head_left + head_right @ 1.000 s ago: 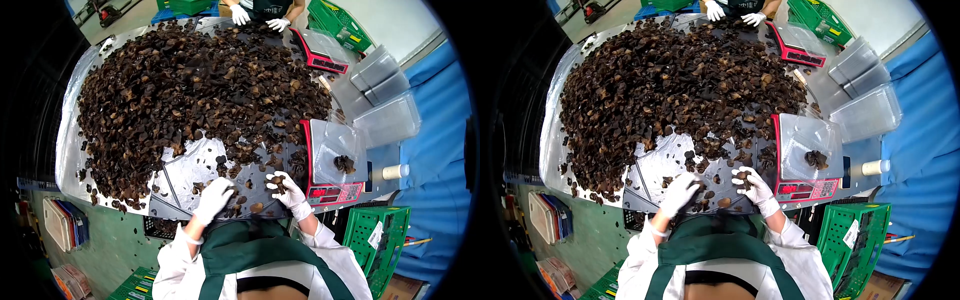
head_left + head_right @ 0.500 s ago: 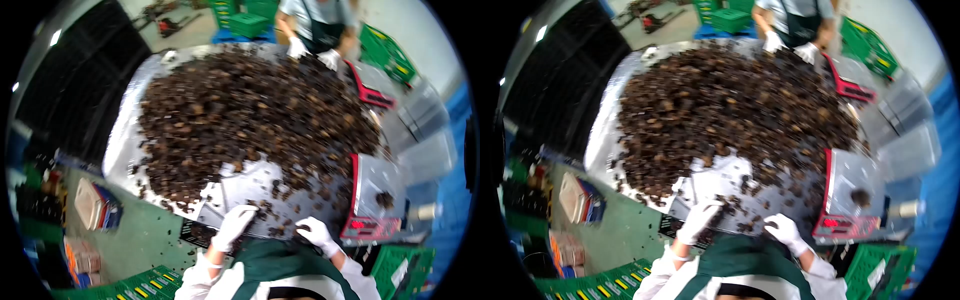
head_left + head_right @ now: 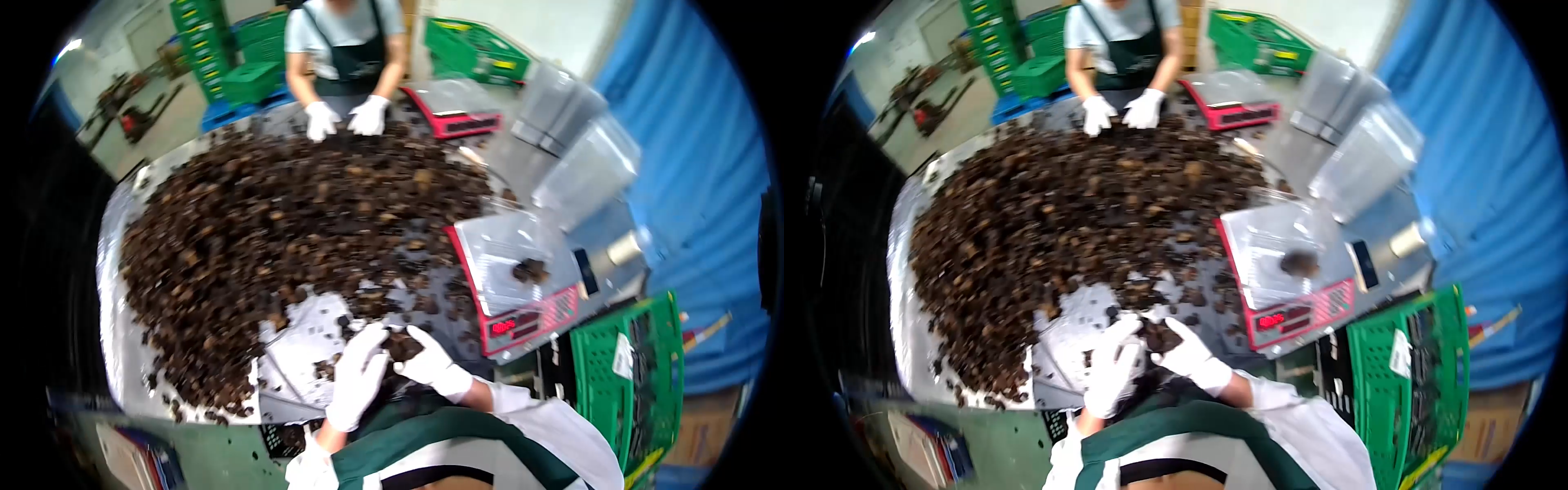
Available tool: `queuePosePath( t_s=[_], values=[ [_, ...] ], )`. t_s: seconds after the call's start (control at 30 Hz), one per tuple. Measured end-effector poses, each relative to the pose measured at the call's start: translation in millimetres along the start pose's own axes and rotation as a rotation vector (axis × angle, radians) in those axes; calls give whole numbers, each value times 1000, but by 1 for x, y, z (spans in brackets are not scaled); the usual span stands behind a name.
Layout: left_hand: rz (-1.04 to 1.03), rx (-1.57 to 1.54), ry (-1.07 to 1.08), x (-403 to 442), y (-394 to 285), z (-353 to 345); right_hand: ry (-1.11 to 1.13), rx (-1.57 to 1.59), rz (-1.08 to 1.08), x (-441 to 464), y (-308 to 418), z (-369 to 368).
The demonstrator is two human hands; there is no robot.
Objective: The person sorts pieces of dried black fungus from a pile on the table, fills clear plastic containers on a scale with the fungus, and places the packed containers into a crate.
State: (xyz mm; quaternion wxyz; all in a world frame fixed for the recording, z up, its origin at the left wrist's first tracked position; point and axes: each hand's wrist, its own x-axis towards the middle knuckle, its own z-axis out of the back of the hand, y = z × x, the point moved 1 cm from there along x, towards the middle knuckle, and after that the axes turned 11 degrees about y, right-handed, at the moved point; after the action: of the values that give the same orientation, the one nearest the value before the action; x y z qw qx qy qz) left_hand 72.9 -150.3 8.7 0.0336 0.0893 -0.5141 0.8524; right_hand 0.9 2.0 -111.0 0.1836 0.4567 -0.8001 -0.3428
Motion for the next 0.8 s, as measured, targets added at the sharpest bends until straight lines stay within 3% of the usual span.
queuePosePath(
  t_s=[0.07,0.1,0.13,0.2,0.27,0.33,0.4,0.43,0.53,0.6,0.67,0.7,0.73,0.8],
  values=[
    [120,-208,35,5,3,-2,0,-14,-58,4,3,-2],
    [106,-103,115,5,5,-6,1,-21,-87,6,5,-3],
    [-7,5,160,6,7,-12,-18,498,25,10,4,-9],
    [-161,211,203,11,5,-19,203,916,41,16,13,-11],
    [-134,178,234,11,5,-20,34,585,20,17,20,-2],
    [-11,0,148,8,4,-9,-119,379,-9,10,80,-24],
    [70,56,-8,0,14,14,-274,50,75,3,138,-40],
    [224,-108,-120,-10,29,24,-324,-145,99,0,154,-20],
    [420,3,-344,-40,68,55,-675,-612,297,-17,199,22],
    [487,45,-414,-67,88,67,-665,-605,321,-28,221,33],
    [590,68,-442,-94,106,72,-687,-1102,266,-37,229,52],
    [591,90,-438,-105,111,71,-732,-1466,231,-38,231,35],
    [592,111,-436,-116,116,70,-771,-2012,348,-38,228,26],
    [573,18,-471,-131,124,57,-556,-1995,359,-33,215,-7]
  ],
)
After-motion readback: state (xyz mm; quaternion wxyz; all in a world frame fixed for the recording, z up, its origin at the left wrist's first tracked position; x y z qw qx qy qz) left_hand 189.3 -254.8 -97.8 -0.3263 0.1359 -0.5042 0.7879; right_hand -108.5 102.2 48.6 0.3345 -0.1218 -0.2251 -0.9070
